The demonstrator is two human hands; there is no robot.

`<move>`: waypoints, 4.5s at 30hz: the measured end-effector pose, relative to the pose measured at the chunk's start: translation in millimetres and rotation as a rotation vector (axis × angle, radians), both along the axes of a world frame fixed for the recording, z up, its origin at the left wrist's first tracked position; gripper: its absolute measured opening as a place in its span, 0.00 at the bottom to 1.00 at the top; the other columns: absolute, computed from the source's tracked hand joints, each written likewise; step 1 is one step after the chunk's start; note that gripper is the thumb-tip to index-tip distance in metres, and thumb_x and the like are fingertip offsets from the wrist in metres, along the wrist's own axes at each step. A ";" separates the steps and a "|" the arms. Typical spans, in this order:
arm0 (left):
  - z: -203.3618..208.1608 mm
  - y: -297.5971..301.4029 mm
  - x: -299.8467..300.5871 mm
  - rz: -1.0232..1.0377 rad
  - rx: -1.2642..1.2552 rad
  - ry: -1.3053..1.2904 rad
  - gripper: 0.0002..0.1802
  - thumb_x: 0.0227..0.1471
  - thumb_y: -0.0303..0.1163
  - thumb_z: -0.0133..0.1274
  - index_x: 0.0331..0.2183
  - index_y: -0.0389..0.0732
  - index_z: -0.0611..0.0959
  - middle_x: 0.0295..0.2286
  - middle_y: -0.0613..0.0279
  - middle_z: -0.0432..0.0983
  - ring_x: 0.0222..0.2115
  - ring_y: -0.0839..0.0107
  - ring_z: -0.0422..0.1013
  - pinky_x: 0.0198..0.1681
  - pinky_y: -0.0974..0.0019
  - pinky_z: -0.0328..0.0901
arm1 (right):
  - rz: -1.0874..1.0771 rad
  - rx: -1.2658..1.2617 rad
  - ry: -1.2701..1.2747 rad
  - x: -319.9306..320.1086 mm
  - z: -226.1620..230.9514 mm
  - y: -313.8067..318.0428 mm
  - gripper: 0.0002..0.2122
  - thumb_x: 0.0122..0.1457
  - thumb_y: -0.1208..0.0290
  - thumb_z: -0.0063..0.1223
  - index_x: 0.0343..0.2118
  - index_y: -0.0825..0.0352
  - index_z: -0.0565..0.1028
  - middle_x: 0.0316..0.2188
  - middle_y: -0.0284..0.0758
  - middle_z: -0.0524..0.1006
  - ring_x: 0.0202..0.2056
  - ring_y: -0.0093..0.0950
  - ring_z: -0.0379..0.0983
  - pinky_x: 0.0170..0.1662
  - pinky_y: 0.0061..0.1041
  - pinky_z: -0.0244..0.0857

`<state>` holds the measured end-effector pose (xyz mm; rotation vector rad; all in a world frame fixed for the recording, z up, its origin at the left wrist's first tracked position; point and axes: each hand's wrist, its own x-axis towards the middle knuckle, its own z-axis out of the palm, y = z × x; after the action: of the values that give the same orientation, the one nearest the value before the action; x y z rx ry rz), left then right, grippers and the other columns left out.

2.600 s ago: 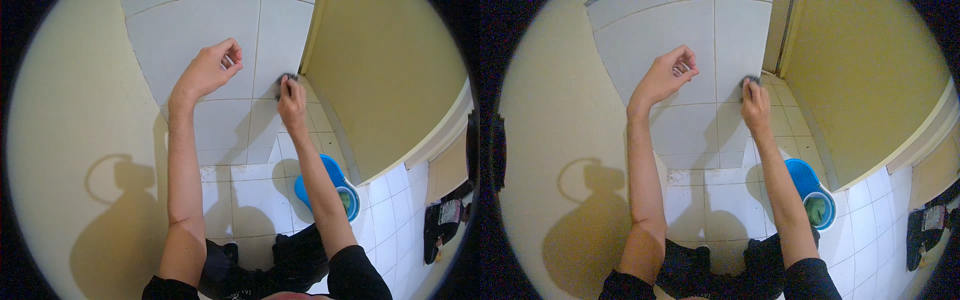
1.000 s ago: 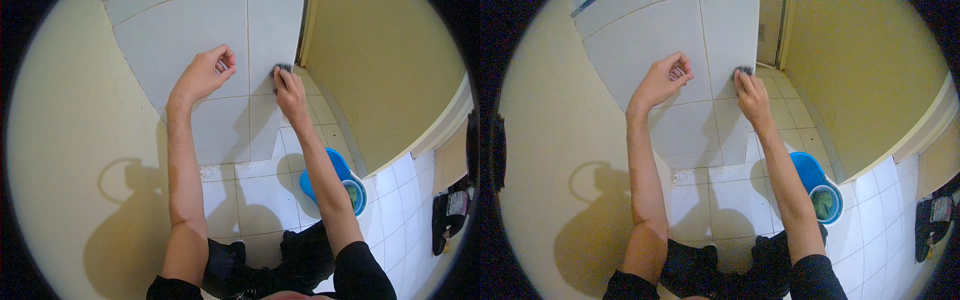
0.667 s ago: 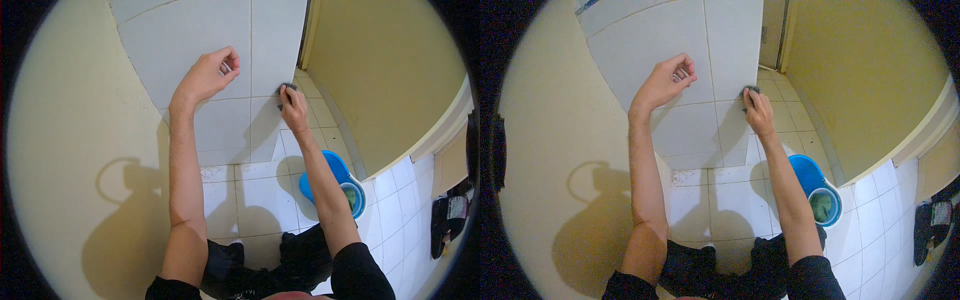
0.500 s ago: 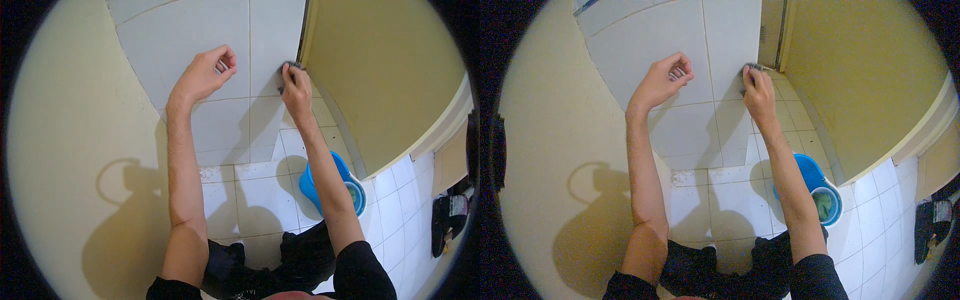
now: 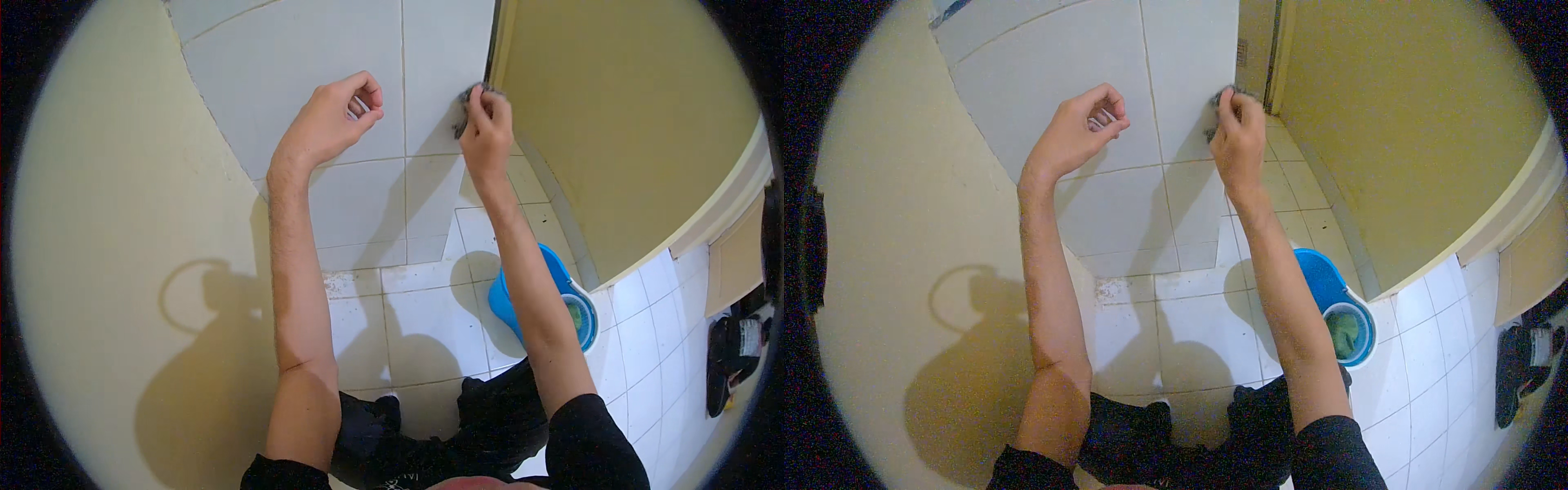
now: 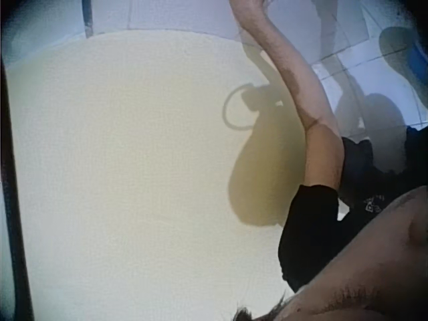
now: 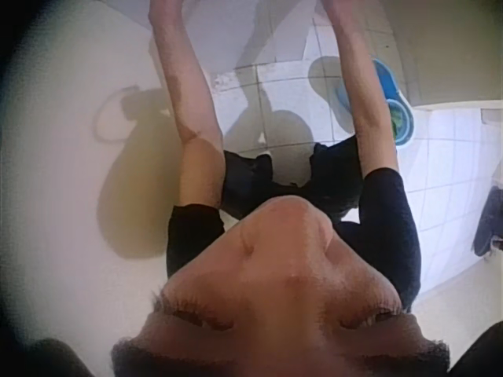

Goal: The person dips a scrubbing pad into a bucket of water and scrubs the tiled wall with the pad.

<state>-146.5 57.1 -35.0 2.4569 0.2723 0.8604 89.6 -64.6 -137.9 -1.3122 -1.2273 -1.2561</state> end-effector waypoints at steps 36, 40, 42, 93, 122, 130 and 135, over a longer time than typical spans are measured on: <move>-0.6 -0.2 12.0 0.014 -0.019 -0.004 0.06 0.55 0.25 0.59 0.35 0.37 0.78 0.30 0.61 0.81 0.28 0.69 0.76 0.35 0.63 0.71 | -0.063 -0.039 0.090 3.7 -72.8 -12.0 0.19 0.56 0.90 0.57 0.52 0.73 0.80 0.40 0.41 0.75 0.39 0.37 0.73 0.42 0.33 0.71; -0.4 0.4 5.8 -0.009 -0.024 -0.035 0.06 0.56 0.25 0.59 0.35 0.37 0.78 0.30 0.60 0.82 0.29 0.68 0.76 0.35 0.63 0.71 | -0.041 -0.038 0.090 -1.3 -37.2 -5.7 0.20 0.55 0.91 0.57 0.52 0.73 0.80 0.39 0.41 0.75 0.39 0.37 0.72 0.41 0.31 0.71; 1.1 1.0 2.4 -0.023 -0.035 -0.069 0.07 0.57 0.26 0.60 0.34 0.38 0.76 0.29 0.66 0.78 0.27 0.76 0.72 0.35 0.68 0.70 | -0.023 -0.011 0.096 -8.0 -33.0 -3.6 0.19 0.55 0.91 0.57 0.51 0.73 0.80 0.39 0.41 0.75 0.39 0.38 0.73 0.41 0.32 0.71; 3.8 9.6 -15.2 -0.007 0.009 -0.050 0.08 0.57 0.28 0.61 0.35 0.38 0.77 0.30 0.67 0.78 0.30 0.76 0.74 0.36 0.67 0.70 | -0.026 -0.190 -0.183 -45.7 -5.8 22.1 0.23 0.49 0.83 0.56 0.52 0.77 0.77 0.41 0.36 0.75 0.37 0.34 0.72 0.41 0.33 0.67; 13.4 13.2 -42.8 0.042 0.001 -0.064 0.07 0.57 0.28 0.60 0.35 0.37 0.78 0.31 0.64 0.80 0.30 0.73 0.75 0.37 0.66 0.71 | -0.077 -0.092 -0.217 -46.8 14.8 32.3 0.21 0.51 0.81 0.56 0.50 0.73 0.78 0.39 0.35 0.74 0.37 0.34 0.70 0.40 0.33 0.68; 14.8 6.9 -38.5 0.040 0.061 -0.035 0.08 0.58 0.29 0.60 0.35 0.38 0.77 0.30 0.66 0.78 0.29 0.76 0.74 0.36 0.67 0.70 | 0.035 -0.322 -0.392 -11.5 -57.1 11.7 0.23 0.51 0.81 0.54 0.53 0.74 0.77 0.43 0.37 0.74 0.37 0.32 0.71 0.39 0.34 0.68; 13.1 9.8 -48.1 0.046 0.025 -0.050 0.08 0.58 0.29 0.60 0.34 0.38 0.77 0.29 0.66 0.78 0.29 0.76 0.74 0.35 0.68 0.69 | -0.029 -0.199 -0.228 -49.6 19.6 27.1 0.24 0.51 0.81 0.53 0.54 0.76 0.75 0.42 0.37 0.74 0.38 0.35 0.72 0.40 0.34 0.68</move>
<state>-194.6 66.9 -22.0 2.4568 0.3030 0.9492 40.0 -37.5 -118.2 -1.3587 -1.5319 -1.3602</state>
